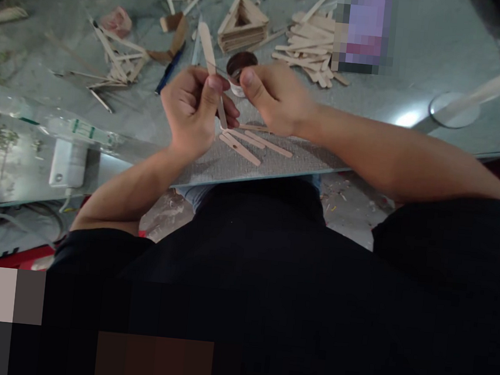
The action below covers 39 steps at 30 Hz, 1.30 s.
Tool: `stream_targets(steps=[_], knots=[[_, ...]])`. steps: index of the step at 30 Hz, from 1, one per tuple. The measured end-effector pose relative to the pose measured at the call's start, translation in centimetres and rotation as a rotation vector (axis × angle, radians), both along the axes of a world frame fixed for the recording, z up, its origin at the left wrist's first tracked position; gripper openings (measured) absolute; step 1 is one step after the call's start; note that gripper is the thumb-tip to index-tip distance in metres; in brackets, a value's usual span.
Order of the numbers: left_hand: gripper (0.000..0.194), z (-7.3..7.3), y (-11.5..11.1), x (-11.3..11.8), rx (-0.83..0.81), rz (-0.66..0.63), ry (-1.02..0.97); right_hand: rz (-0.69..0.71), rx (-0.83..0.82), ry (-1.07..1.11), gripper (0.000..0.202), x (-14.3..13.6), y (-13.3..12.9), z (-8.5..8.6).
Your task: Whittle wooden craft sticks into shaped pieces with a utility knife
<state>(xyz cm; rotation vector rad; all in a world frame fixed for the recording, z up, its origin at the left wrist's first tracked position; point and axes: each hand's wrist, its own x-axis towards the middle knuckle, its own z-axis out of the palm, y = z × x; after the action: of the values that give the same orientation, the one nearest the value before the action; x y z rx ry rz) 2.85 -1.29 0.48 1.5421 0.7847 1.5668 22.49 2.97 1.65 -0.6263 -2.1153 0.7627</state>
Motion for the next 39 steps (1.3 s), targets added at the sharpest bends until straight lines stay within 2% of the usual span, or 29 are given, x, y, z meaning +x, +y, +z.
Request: stream_targets(steps=[4, 10, 15, 20, 23, 29, 39], knots=[[0.045, -0.3, 0.1, 0.2, 0.099, -0.024, -0.033, 0.017, -0.008, -0.022, 0.071, 0.2, -0.3, 0.2], [0.042, -0.6, 0.4, 0.2, 0.063, -0.028, -0.07, 0.01, 0.047, -0.013, 0.072, -0.1, -0.2, 0.3], [0.051, -1.2, 1.1, 0.2, 0.092, -0.005, -0.069, 0.008, 0.041, -0.004, 0.072, -0.1, -0.2, 0.2], [0.049, -0.5, 0.4, 0.1, 0.095, -0.053, -0.055, 0.003, 0.027, 0.002, 0.072, 0.0, -0.1, 0.0], [0.051, -0.1, -0.1, 0.0, 0.053, -0.035, -0.045, 0.008, 0.06, 0.003, 0.074, -0.1, 0.0, -0.1], [0.054, -0.6, 0.5, 0.0, 0.03, 0.007, -0.028, 0.017, 0.077, -0.003, 0.074, -0.2, -0.1, 0.0], [0.051, -0.4, 0.3, 0.1, 0.072, -0.034, -0.036, 0.007, 0.017, 0.0, 0.073, -0.1, 0.0, 0.0]])
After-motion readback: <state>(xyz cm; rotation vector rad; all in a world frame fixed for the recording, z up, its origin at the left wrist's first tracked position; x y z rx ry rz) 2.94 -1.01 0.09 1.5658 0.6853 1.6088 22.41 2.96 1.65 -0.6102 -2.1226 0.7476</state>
